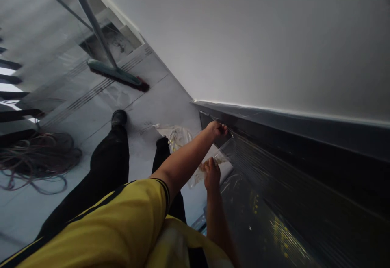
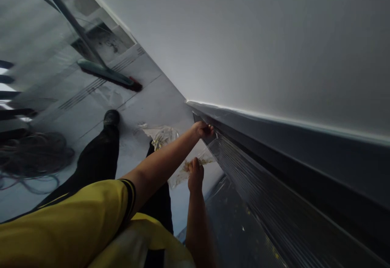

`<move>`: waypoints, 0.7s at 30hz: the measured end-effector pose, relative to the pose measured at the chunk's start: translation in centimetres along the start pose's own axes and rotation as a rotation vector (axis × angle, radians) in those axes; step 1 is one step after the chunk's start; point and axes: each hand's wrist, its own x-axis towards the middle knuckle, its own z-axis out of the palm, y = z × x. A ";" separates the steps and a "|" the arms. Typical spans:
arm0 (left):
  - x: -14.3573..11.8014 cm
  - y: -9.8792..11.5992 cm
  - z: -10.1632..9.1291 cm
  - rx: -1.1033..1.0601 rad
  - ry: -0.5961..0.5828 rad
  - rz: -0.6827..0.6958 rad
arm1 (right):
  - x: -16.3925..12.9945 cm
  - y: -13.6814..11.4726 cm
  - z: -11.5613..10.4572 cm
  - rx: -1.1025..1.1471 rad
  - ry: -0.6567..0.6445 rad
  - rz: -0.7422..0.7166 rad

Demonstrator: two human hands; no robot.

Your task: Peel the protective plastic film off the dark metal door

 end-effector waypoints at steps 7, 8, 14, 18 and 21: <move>0.0 -0.1 0.1 -0.006 0.014 0.019 | -0.2 -0.4 0.1 0.069 -0.005 0.005; -0.1 0.0 0.2 -0.004 0.022 0.022 | -0.2 -0.6 0.3 0.089 -0.002 0.012; -0.5 0.4 0.8 0.003 0.063 0.013 | -0.3 -1.4 1.5 0.382 0.055 0.122; -0.9 0.7 0.5 -0.061 0.051 -0.024 | -0.1 -0.9 1.6 0.387 0.081 0.123; -0.9 0.6 0.1 -0.159 -0.001 -0.029 | 0.1 -0.4 1.3 0.257 0.083 -0.001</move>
